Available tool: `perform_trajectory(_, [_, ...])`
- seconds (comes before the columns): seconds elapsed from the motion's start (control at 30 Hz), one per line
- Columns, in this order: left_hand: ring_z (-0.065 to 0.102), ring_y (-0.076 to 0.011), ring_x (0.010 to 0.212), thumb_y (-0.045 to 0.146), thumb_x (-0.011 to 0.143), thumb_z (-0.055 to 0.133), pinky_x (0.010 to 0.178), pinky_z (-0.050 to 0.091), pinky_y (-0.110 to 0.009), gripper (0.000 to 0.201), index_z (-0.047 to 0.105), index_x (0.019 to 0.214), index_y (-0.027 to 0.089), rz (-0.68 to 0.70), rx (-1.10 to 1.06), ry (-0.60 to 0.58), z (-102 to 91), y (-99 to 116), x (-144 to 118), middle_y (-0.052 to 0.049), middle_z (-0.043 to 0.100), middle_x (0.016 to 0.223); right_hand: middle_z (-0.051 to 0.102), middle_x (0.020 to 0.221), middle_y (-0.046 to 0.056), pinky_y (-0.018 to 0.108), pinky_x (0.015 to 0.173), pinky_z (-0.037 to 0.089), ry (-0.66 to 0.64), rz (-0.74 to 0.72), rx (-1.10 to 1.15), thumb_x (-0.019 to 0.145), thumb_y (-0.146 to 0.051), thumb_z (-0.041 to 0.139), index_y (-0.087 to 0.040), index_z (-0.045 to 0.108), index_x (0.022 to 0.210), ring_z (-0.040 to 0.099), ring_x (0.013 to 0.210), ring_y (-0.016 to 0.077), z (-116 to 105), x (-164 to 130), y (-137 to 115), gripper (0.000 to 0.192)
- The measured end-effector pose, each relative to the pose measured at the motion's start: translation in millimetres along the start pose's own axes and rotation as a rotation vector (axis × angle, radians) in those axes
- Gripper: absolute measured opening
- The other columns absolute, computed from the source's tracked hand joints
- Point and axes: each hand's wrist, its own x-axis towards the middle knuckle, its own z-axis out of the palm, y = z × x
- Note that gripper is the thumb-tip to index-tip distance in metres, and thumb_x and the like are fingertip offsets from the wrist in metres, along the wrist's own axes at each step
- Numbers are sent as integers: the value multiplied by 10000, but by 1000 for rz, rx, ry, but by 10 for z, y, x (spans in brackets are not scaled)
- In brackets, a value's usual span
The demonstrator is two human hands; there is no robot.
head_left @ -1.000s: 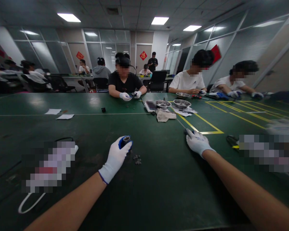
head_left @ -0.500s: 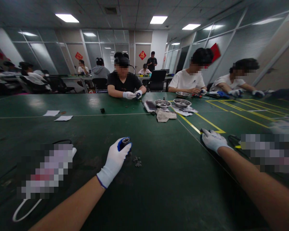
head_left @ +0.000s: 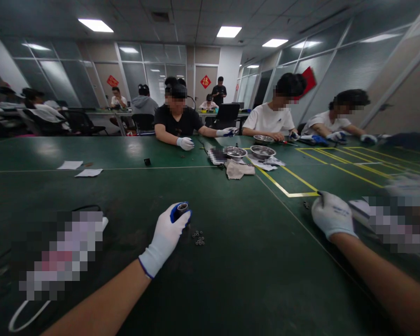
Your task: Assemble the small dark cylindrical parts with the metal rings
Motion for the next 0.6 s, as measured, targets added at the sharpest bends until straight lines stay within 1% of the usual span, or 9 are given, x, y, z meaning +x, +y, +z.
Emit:
perform_trajectory(0.07, [724, -308, 1077, 347, 718, 759, 1035, 529, -468, 402, 750, 1074, 160, 12, 8, -3, 3, 2, 0, -103, 793, 1065, 665, 1317, 271, 410, 1138, 442, -40, -93, 16, 964, -251, 326, 7, 684, 1272, 609, 1266, 366, 12, -153, 40, 538])
perform_trajectory(0.13, [722, -308, 1082, 354, 718, 756, 1040, 525, -469, 413, 749, 1082, 158, 16, 9, -9, 4, 4, -2, -104, 793, 1075, 653, 1382, 211, 404, 1192, 402, -93, -206, 45, 966, -310, 321, -50, 699, 1273, 574, 1334, 334, 46, -320, 88, 552])
perform_trajectory(0.23, [727, -302, 1062, 355, 717, 751, 1025, 536, -461, 401, 752, 1069, 163, 19, 2, -13, 3, 16, -9, -98, 796, 1060, 610, 1477, 124, 425, 1229, 375, -218, -322, 91, 979, -386, 304, -142, 643, 1383, 522, 1415, 289, 130, -519, 176, 581])
perform_trajectory(0.3, [735, -297, 1034, 351, 718, 749, 1003, 551, -455, 378, 756, 1051, 174, 20, -1, -19, 3, 27, -14, -86, 801, 1031, 554, 1541, 108, 471, 1237, 368, -289, -343, 78, 979, -435, 317, -162, 570, 1467, 465, 1468, 297, 189, -568, 221, 614])
perform_trajectory(0.4, [739, -294, 1027, 351, 727, 739, 993, 560, -449, 359, 758, 1041, 180, 16, 10, -23, 3, 40, -16, -84, 801, 1027, 469, 1605, 123, 513, 1246, 342, -353, -340, 23, 981, -503, 322, -138, 475, 1543, 380, 1520, 323, 242, -505, 230, 687])
perform_trajectory(0.5, [737, -295, 1040, 349, 731, 732, 1001, 558, -448, 365, 754, 1050, 173, 8, 20, -16, 1, 45, -13, -92, 799, 1045, 417, 1636, 132, 491, 1263, 306, -394, -315, -22, 995, -533, 297, -119, 436, 1565, 339, 1540, 315, 243, -352, 170, 718])
perform_trajectory(0.6, [742, -293, 1022, 345, 738, 726, 977, 572, -446, 359, 754, 1054, 178, -2, 20, -23, -2, 45, -11, -89, 802, 1032, 358, 1663, 143, 469, 1274, 274, -438, -252, -59, 1010, -543, 264, -93, 408, 1577, 306, 1554, 310, 222, -194, 83, 738])
